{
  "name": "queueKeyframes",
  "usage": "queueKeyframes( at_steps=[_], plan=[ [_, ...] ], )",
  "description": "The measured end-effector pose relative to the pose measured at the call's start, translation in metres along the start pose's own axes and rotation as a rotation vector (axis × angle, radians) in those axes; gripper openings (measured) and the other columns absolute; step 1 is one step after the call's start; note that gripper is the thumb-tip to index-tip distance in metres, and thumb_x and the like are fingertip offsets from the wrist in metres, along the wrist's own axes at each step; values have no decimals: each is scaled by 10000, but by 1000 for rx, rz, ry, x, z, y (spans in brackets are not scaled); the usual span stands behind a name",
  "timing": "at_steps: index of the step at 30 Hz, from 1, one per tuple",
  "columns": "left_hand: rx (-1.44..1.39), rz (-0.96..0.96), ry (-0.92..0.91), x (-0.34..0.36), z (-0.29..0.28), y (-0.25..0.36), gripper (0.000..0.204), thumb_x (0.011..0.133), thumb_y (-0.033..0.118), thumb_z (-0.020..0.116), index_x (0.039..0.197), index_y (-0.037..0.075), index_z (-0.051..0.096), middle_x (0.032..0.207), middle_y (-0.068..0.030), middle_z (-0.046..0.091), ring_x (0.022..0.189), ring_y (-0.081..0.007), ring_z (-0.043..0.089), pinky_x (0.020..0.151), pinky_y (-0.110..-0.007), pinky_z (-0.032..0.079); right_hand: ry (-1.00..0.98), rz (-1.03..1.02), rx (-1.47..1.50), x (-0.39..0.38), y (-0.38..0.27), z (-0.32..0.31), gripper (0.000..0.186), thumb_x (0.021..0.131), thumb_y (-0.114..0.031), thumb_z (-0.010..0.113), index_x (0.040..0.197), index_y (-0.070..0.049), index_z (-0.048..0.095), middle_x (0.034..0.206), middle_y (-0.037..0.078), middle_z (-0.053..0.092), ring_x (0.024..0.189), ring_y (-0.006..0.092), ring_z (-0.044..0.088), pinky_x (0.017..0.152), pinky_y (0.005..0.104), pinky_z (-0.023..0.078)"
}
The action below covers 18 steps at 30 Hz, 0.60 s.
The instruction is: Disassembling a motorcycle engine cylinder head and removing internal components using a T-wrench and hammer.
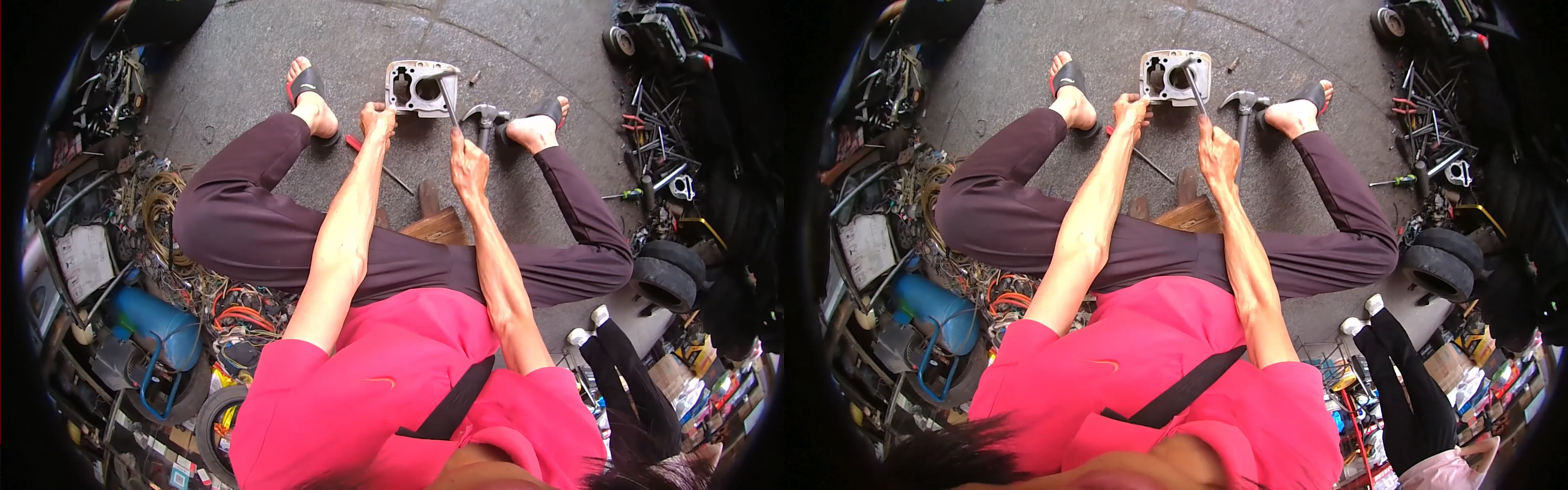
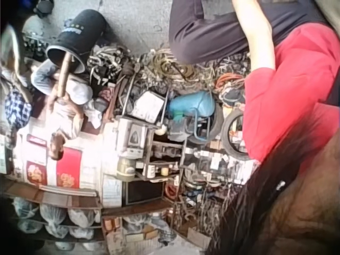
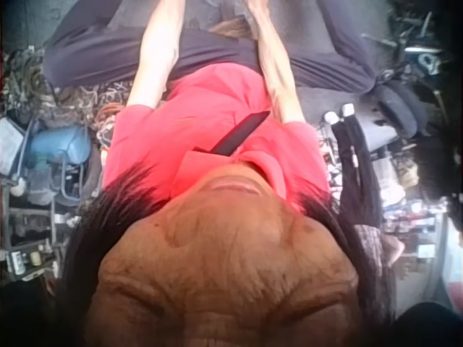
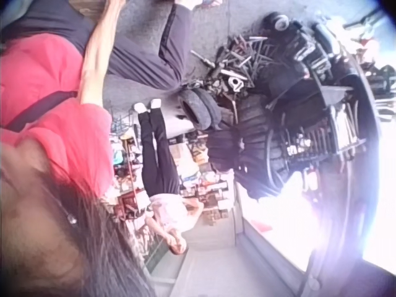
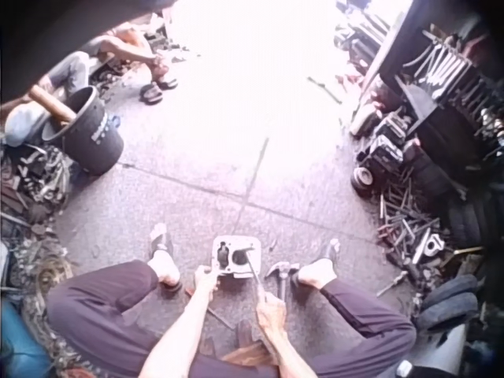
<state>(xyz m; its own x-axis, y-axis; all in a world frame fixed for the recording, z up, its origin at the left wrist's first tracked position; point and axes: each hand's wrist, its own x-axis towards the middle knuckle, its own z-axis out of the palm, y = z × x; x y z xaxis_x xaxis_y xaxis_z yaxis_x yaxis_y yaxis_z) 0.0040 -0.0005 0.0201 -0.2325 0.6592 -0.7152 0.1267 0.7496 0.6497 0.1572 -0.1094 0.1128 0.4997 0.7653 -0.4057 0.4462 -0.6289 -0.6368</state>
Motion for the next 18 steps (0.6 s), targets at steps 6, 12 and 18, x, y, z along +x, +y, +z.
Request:
queueKeyframes(
  at_steps=[6,12,18],
  plan=[
    [27,-58,-4,-2,0,-4,343,772,173,694,1054,10,587,775,-115,645,570,-176,615,437,-298,471,197,-279,117,-18,21,8,556,916,-534,493,729,-17,574,509,200,457,461,371,495,473,451,367],
    [103,-55,-66,-5,-8,-6,293,822,175,675,1052,24,571,838,-88,666,654,-173,647,479,-281,468,-35,-44,-239,12,10,17,728,916,-628,344,749,15,642,751,285,613,806,468,608,696,523,459],
    [130,-25,-5,-7,0,-6,267,782,179,687,949,-16,613,730,-127,646,566,-167,612,438,-288,466,154,-28,193,-13,17,-11,594,927,-524,469,699,13,583,492,132,399,499,178,376,497,386,359]
  ],
)
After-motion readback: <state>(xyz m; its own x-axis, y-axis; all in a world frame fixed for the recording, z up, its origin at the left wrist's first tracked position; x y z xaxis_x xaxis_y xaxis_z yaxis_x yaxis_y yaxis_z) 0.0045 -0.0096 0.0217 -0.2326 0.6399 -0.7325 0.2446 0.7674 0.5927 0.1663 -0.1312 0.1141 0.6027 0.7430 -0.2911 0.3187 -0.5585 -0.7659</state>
